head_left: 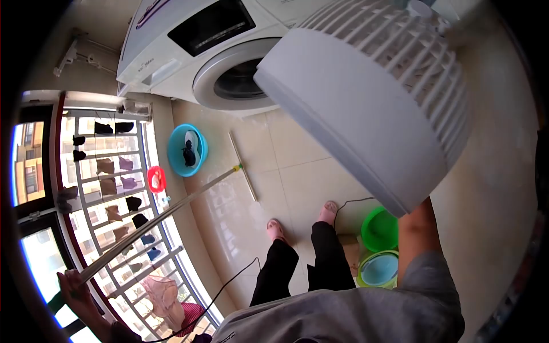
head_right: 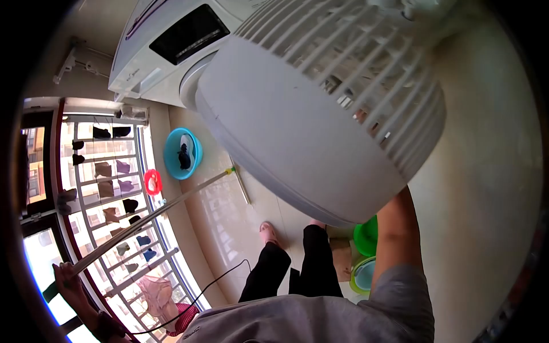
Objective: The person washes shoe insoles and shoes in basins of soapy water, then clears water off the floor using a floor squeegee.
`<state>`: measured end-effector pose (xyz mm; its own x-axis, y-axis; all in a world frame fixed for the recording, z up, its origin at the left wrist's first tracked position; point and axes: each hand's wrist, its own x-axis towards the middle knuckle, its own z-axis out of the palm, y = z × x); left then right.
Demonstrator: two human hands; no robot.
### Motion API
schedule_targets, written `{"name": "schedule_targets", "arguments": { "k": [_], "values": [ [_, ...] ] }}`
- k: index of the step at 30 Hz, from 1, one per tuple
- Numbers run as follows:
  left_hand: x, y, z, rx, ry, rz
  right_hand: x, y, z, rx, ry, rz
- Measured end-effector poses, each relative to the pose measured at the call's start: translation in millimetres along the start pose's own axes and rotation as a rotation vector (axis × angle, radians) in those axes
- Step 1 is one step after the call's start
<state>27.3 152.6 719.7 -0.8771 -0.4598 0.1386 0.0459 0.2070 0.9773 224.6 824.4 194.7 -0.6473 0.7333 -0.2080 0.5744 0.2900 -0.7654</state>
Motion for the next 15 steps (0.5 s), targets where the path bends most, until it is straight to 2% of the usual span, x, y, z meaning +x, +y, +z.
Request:
{"name": "schedule_targets", "arguments": {
  "k": [1, 3, 4, 5, 7, 8, 9, 11, 12, 13, 15],
  "values": [
    [7.5, 3.4, -12.4, 0.061, -0.156, -0.035, -6.1, 6.2, -9.9, 0.009, 0.022, 0.029],
    [10.6, -1.5, -17.4, 0.041, 0.086, 0.022, -14.8, 16.1, -28.0, 0.024, 0.065, 0.077],
    [25.4, -0.9, -43.3, 0.052, 0.009, -0.005, -18.3, 19.3, -36.2, 0.026, 0.079, 0.094],
    [39.8, 1.9, -69.6, 0.067, -0.154, -0.045, -23.1, 22.0, -44.0, 0.029, 0.094, 0.105],
    [35.9, -10.1, -74.1, 0.14, -0.171, 0.16, -29.2, 26.3, -59.4, 0.04, 0.122, 0.127],
    [39.9, -2.5, -63.5, 0.0, -0.001, 0.016, -32.4, 25.5, -65.3, 0.047, 0.133, 0.141],
    [34.4, 0.3, -56.4, 0.004, 0.004, 0.011, -33.6, 24.2, -71.0, 0.052, 0.15, 0.139],
    [19.3, 5.6, -37.1, 0.066, -0.12, 0.076, -37.5, 24.7, -80.1, 0.064, 0.172, 0.132],
    [30.6, 23.5, -34.3, -0.071, -0.863, -0.121, -40.0, 24.0, -83.5, 0.071, 0.179, 0.129],
    [32.9, 32.9, -34.2, -0.065, -0.871, -0.124, -40.7, 24.1, -87.8, 0.075, 0.191, 0.131],
    [40.0, 50.9, -37.2, 0.055, -0.639, 0.008, -44.2, 23.4, -94.3, 0.088, 0.207, 0.131]
  ]
}}
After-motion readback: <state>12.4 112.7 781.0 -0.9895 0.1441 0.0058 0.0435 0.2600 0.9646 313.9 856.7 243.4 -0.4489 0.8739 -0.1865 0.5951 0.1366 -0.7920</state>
